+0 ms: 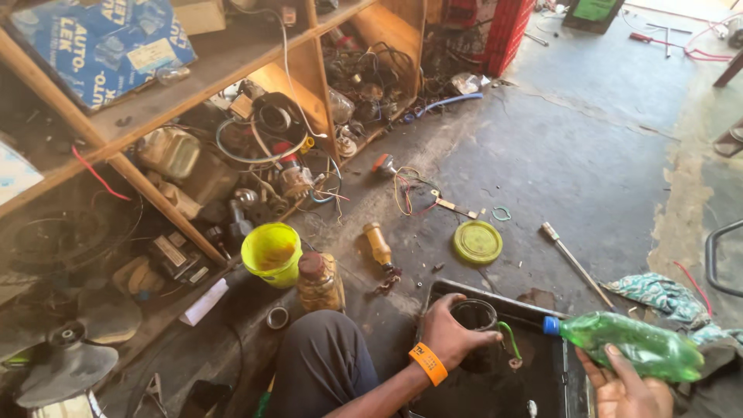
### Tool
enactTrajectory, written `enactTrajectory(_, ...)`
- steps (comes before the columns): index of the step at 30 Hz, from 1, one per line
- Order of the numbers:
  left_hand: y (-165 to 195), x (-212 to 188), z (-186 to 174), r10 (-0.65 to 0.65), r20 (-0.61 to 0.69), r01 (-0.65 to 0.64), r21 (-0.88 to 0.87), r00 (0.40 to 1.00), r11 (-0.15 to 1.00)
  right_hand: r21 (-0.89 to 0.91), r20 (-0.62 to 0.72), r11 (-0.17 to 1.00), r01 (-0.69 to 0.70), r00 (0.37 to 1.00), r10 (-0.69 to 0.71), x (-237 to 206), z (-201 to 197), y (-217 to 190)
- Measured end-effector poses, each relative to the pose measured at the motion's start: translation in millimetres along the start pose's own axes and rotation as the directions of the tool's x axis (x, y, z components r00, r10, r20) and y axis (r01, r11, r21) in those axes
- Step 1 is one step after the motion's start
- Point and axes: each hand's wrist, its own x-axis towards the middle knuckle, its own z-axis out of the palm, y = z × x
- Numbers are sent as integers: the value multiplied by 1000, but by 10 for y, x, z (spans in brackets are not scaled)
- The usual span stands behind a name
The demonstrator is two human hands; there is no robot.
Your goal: The person sits on the floor of a repair workshop and pours liquid from a green plastic bottle over a cylindrical metal component held in a black tray, rotating it to rinse different sides. They occasionally pick up the part, reposition it, and use a small brush on it while continuing to pour liquid over it.
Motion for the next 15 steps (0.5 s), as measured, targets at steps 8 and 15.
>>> enactTrajectory(8, 195, -5, -132, 436, -20, -432, 107, 900, 895, -517, 39, 812, 270, 955, -293, -225, 329, -310)
enactTrajectory(15, -99, 112, 20, -68, -10, 63, -262, 998, 963, -837, 88, 473, 273, 922, -376, -616, 661, -761)
